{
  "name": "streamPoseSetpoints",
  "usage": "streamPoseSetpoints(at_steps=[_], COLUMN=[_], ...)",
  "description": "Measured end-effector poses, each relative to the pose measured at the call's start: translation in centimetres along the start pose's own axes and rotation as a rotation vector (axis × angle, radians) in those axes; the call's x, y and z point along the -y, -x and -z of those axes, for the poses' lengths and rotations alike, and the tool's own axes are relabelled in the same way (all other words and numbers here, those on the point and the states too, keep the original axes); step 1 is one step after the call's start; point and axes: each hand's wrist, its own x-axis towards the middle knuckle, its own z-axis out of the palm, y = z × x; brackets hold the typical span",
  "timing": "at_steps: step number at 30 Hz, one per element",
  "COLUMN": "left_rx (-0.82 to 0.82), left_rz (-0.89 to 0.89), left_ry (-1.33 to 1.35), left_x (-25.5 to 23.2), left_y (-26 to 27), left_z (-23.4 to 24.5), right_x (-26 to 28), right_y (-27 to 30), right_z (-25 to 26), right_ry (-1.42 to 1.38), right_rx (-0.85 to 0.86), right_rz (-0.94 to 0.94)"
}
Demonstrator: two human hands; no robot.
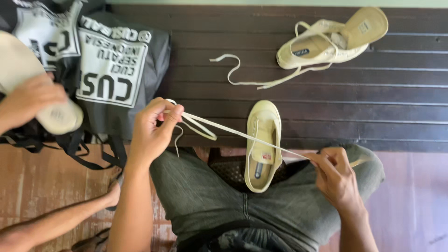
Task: The person takes a neon green shoe and a cream-colored shoe out of black bags, places them on a bench, and proceeds to lace them by threading white laces through the eyelets and tying them.
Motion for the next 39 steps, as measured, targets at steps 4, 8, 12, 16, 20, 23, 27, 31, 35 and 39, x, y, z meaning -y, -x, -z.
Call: streamPoseSetpoints(at_steps=[4,8,12,16,20,23,27,31,35,39], left_rx=[0.017,-0.037,-0.077,0.015,0.202,0.098,0.238,0.16,0.075,0.118], left_rz=[0.014,0.003,-0.048,-0.264,-0.057,-0.312,-0.14,-0.007,-0.054,-0.007], left_ry=[-0.107,-0.119,-0.159,-0.194,-0.281,-0.183,-0.346,-0.313,-0.247,-0.293], left_x=[-0.1,1.2,-0.1,-2.0,-1.3,-1.9,4.0,3.3,2.1,2.8], left_y=[-2.2,-4.9,-7.4,-9.9,-8.3,-3.0,3.2,5.1,6.9,8.2], left_z=[2.1,1.6,2.0,0.0,-6.7,-16.4,-26.4,-28.8,-28.6,-29.2], right_x=[-3.9,-6.4,-4.0,-1.8,0.2,-0.9,-3.5,-4.9,-5.1,-5.0], right_y=[3.4,3.8,0.9,-2.9,-8.4,-6.4,-3.8,-3.5,-3.3,-2.6], right_z=[-1.6,-2.9,-1.2,-1.6,-4.8,-11.0,-14.8,-15.8,-16.7,-16.4], right_ry=[0.23,0.27,0.214,-0.273,-1.203,-1.306,-1.213,-1.143,-1.133,-1.146], right_rx=[-0.057,-0.085,-0.028,0.044,-0.296,-0.352,-0.318,-0.217,-0.207,-0.225], right_rz=[0.068,0.067,-0.078,-0.501,-1.221,-1.006,-1.022,-0.944,-0.945,-0.954])
